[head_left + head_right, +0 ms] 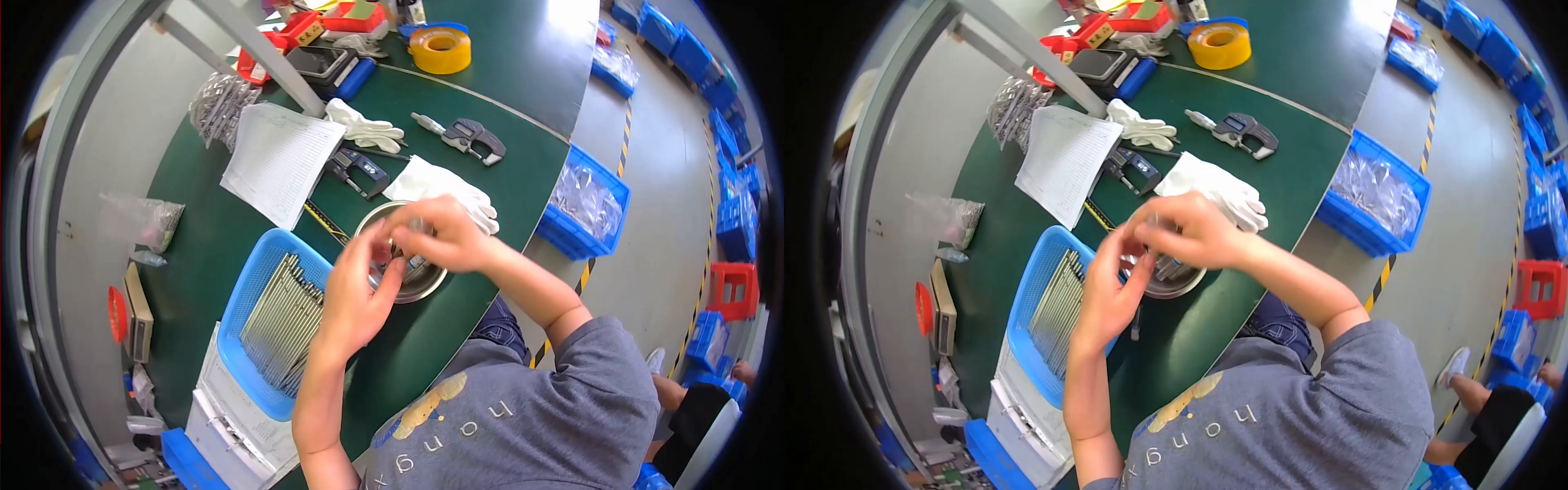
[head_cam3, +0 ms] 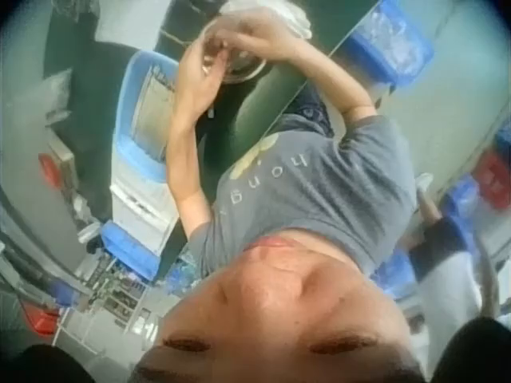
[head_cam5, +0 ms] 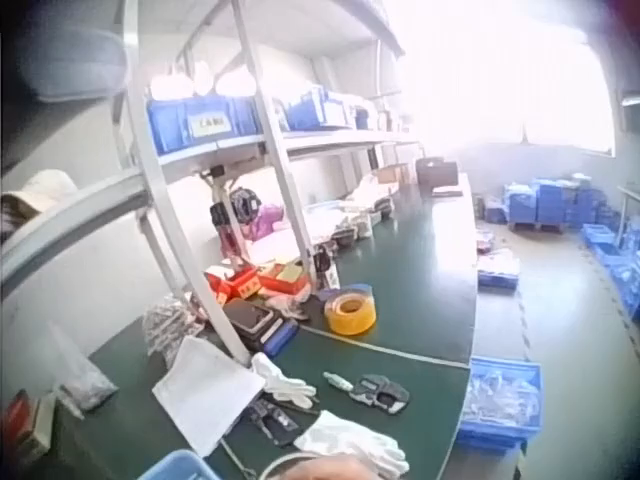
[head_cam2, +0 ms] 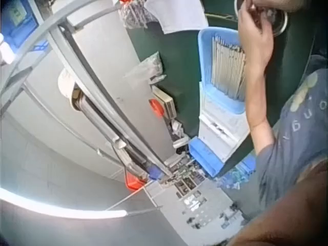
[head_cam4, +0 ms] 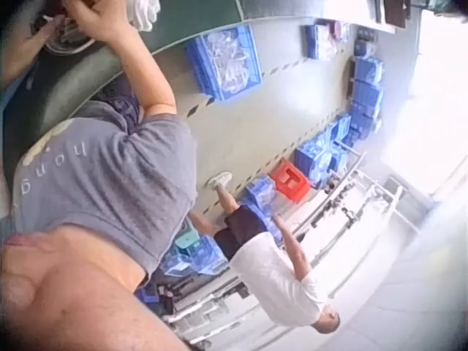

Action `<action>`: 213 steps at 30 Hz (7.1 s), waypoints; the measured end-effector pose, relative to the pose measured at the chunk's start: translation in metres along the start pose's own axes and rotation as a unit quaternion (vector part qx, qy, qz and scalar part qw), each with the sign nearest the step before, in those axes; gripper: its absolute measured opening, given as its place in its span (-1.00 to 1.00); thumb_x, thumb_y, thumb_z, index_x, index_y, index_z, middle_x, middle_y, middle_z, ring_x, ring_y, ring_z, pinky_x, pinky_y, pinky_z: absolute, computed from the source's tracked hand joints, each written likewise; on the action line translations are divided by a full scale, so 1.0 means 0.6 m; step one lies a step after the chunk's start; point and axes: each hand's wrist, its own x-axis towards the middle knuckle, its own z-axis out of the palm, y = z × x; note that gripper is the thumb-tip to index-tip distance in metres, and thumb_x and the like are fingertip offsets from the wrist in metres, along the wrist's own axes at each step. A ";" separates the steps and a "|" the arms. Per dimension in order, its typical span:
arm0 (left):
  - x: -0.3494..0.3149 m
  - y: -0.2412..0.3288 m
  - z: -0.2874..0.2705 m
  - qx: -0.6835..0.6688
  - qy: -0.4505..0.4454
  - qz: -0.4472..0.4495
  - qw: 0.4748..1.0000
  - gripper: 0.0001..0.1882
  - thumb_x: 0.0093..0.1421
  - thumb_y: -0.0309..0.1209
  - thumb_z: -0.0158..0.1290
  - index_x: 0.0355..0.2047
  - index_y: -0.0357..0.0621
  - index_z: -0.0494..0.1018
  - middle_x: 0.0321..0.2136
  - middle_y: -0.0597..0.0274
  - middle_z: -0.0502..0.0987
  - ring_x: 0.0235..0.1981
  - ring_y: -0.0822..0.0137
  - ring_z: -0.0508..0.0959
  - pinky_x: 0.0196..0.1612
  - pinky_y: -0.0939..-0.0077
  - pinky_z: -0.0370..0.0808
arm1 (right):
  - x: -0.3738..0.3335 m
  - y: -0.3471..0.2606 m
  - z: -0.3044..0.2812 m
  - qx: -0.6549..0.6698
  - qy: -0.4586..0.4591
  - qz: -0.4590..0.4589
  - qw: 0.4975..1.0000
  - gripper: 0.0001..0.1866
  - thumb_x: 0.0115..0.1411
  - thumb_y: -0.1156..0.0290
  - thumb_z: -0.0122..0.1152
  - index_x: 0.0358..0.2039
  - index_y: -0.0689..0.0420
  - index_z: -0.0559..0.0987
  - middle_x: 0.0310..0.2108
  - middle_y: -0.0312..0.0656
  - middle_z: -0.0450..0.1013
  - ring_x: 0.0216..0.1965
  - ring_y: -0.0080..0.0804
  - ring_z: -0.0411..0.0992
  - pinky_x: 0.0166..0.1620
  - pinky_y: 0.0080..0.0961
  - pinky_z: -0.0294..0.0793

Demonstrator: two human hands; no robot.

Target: Inspecting and measuring metal rods using a caliper at a quality control workbench.

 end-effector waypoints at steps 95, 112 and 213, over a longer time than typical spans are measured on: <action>-0.150 -0.106 -0.132 0.049 0.306 -0.090 0.946 -0.88 0.09 -0.43 0.14 -0.40 -0.23 0.55 -0.50 0.15 0.47 -0.51 0.16 0.51 -0.47 0.34 0.41 | 0.146 -0.065 0.201 -0.281 -0.170 -0.067 0.942 -0.71 0.11 0.32 0.20 -0.20 0.23 0.54 -0.33 -0.06 0.51 -0.30 -0.20 0.49 -0.21 -0.40 0.46; -0.141 -0.073 -0.133 0.158 0.189 -0.077 0.966 -0.79 0.06 -0.47 0.12 -0.26 -0.21 0.43 -0.25 0.11 0.43 -0.20 0.11 0.46 -0.18 0.29 0.41 | 0.019 0.023 -0.091 -0.497 0.022 0.089 0.863 -0.69 0.00 0.21 0.24 -0.26 0.08 0.58 -0.42 -0.18 0.50 -0.30 -0.25 0.49 -0.25 -0.37 0.47; -0.089 -0.142 -0.162 0.269 0.402 0.179 0.857 -0.66 -0.06 -0.47 0.11 -0.23 -0.22 0.36 -0.27 0.09 0.37 -0.27 0.17 0.40 -0.27 0.41 0.36 | 0.210 0.024 0.241 -0.030 -0.009 0.054 0.998 -0.86 -0.03 0.50 0.27 -0.44 0.30 0.58 -0.60 -0.29 0.46 -0.56 -0.66 0.37 -0.45 -0.65 0.40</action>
